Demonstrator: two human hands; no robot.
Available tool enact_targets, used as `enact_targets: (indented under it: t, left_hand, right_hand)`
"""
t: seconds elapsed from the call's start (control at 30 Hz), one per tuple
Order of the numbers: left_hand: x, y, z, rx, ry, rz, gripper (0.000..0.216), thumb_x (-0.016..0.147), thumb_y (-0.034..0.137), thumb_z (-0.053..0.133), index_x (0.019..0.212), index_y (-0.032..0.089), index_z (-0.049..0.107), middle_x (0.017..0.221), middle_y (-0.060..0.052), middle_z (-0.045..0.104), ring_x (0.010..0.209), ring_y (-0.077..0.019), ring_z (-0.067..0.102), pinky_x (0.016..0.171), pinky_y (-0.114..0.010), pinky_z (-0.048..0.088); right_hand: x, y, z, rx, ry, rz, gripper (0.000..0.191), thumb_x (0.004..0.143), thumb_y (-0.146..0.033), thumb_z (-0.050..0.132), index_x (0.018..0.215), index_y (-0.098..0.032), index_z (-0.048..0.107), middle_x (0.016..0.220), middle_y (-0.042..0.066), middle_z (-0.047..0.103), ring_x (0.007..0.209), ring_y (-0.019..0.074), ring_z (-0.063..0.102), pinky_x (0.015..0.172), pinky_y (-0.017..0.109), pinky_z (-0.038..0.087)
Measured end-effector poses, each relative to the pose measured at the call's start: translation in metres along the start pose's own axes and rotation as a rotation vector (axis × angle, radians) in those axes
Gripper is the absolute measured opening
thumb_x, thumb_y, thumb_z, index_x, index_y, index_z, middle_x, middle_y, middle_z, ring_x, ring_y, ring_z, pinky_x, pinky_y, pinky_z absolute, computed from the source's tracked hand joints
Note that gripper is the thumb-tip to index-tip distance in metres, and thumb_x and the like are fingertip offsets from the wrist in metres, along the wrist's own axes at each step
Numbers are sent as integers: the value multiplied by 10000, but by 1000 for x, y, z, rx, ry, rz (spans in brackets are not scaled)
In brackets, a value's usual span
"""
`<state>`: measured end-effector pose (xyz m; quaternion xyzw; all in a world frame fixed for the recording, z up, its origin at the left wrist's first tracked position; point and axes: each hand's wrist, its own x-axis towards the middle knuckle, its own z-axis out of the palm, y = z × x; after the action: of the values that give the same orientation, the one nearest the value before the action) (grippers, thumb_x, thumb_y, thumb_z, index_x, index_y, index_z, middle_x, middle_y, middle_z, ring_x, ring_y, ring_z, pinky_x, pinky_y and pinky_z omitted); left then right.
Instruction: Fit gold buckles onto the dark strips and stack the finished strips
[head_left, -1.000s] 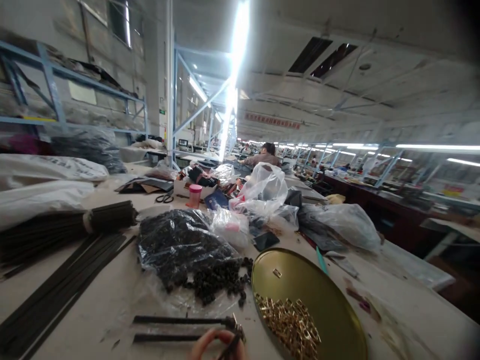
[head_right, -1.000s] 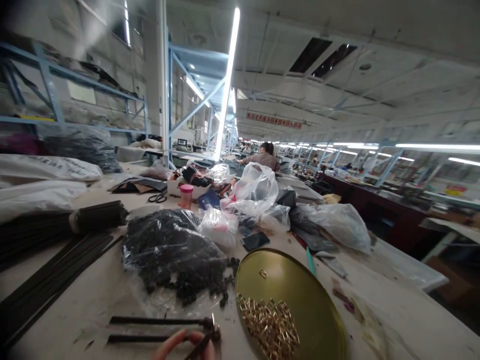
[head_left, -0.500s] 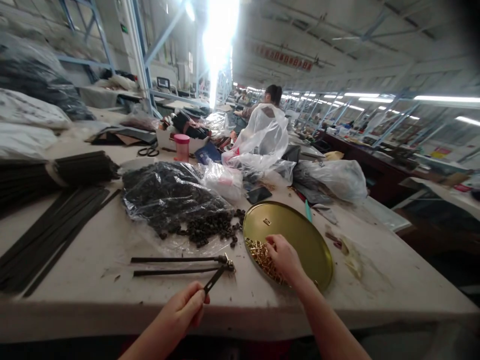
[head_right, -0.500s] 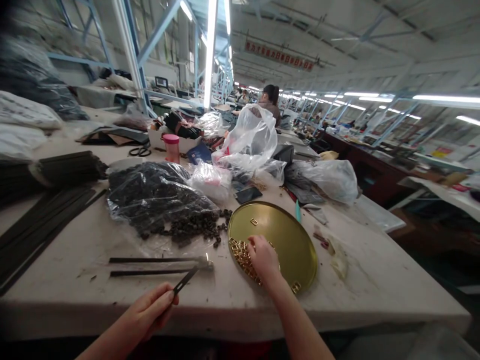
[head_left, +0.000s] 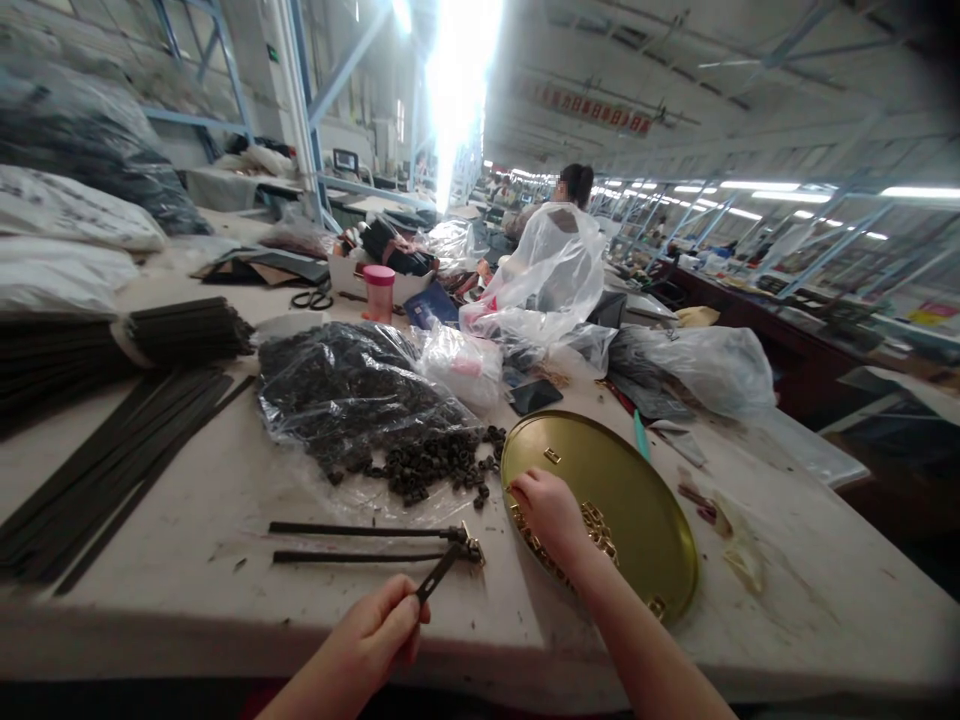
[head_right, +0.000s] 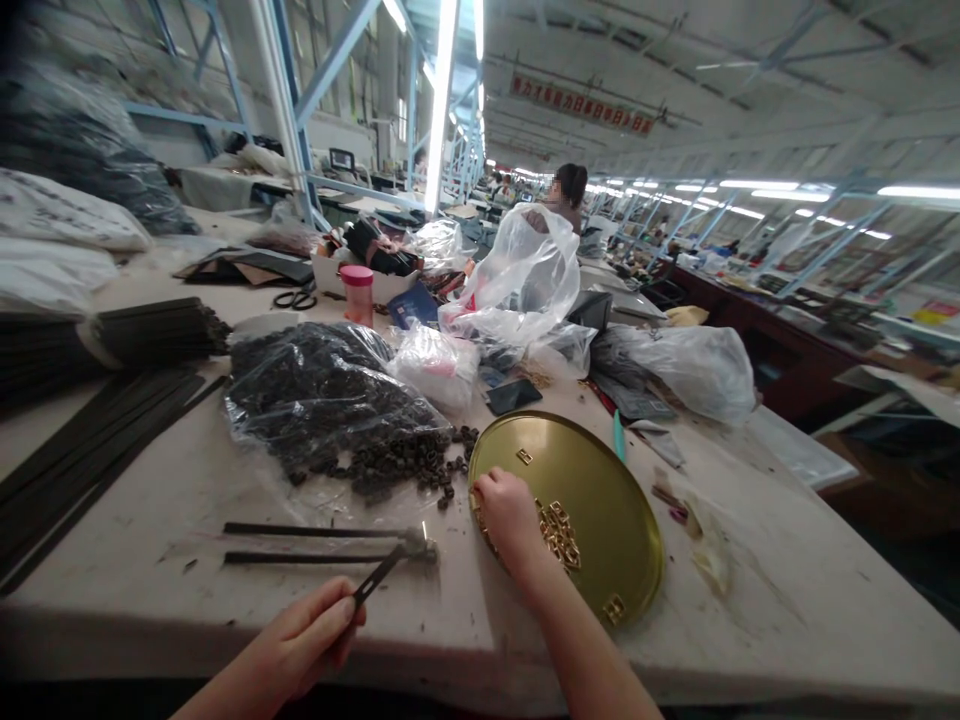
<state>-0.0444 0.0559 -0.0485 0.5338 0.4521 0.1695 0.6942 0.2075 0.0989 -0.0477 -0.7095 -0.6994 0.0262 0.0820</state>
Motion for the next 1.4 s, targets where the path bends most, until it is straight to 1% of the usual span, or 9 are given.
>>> enact_targets:
  t: [0.2, 0.37, 0.5, 0.63, 0.73, 0.87, 1.0, 1.2, 1.4]
  left_hand:
    - [-11, 38, 5, -300, -6, -20, 408, 697, 552, 516, 791, 157, 476, 517, 81, 367, 387, -43, 184, 391, -207, 103]
    - [-21, 35, 8, -425, -112, -21, 351, 703, 481, 585, 751, 168, 434, 510, 89, 337, 391, -30, 162, 385, -203, 80]
    - [-30, 28, 6, -351, -52, -2, 333, 720, 462, 567, 802, 157, 463, 517, 90, 312, 414, -42, 169, 393, -199, 100]
    - [-36, 29, 5, -122, 69, 125, 320, 762, 454, 529, 782, 134, 532, 558, 60, 385, 492, -71, 313, 465, -196, 241]
    - [-37, 26, 4, 17, 117, 232, 274, 787, 394, 506, 783, 126, 560, 683, 10, 509, 651, -121, 438, 594, -215, 334]
    - [-40, 21, 2, 110, 116, 240, 223, 809, 325, 465, 791, 126, 563, 725, -1, 538, 687, -136, 464, 634, -227, 349]
    - [-41, 18, 0, 99, 110, 224, 210, 811, 304, 459, 783, 119, 556, 727, -10, 545, 689, -138, 475, 642, -232, 357]
    - [-37, 14, -1, 73, 114, 265, 304, 825, 400, 443, 797, 118, 554, 707, -13, 530, 662, -136, 459, 616, -236, 365]
    - [-33, 13, 2, -17, 97, 284, 272, 811, 378, 474, 848, 121, 558, 776, -33, 567, 755, -163, 509, 681, -246, 405]
  right_hand:
    - [-56, -64, -16, 379, 398, -316, 216, 849, -212, 468, 969, -253, 643, 899, 61, 610, 813, 166, 589, 728, 273, 479]
    - [-90, -96, -5, 576, 459, -441, 383, 793, -95, 513, 1087, -329, 586, 954, 48, 608, 882, 178, 592, 769, 302, 501]
    - [-98, -107, 1, 922, 356, -202, 358, 799, -118, 490, 1110, -292, 527, 1038, 60, 574, 922, 189, 570, 806, 353, 483]
    - [-97, -118, -6, 1419, 13, 45, 238, 822, -273, 502, 1055, -222, 497, 882, 43, 593, 763, 149, 579, 694, 300, 490]
    - [-96, -125, -8, 1592, -93, 185, 280, 728, -350, 630, 953, -207, 544, 808, 22, 596, 705, 137, 556, 624, 259, 464]
    - [-98, -129, 0, 1694, -149, 339, 318, 672, -363, 692, 926, -206, 584, 776, 0, 588, 640, 104, 503, 569, 218, 420]
    - [-102, -132, 6, 1768, -174, 391, 316, 651, -365, 715, 900, -211, 598, 771, -17, 577, 624, 84, 484, 580, 206, 412]
    - [-105, -134, 0, 1661, -123, 300, 270, 741, -383, 629, 940, -202, 601, 840, 8, 601, 652, 91, 502, 620, 224, 436]
    - [-105, -136, 6, 1479, 3, 170, 199, 793, -354, 566, 919, -201, 588, 758, 10, 584, 659, 126, 542, 620, 263, 461]
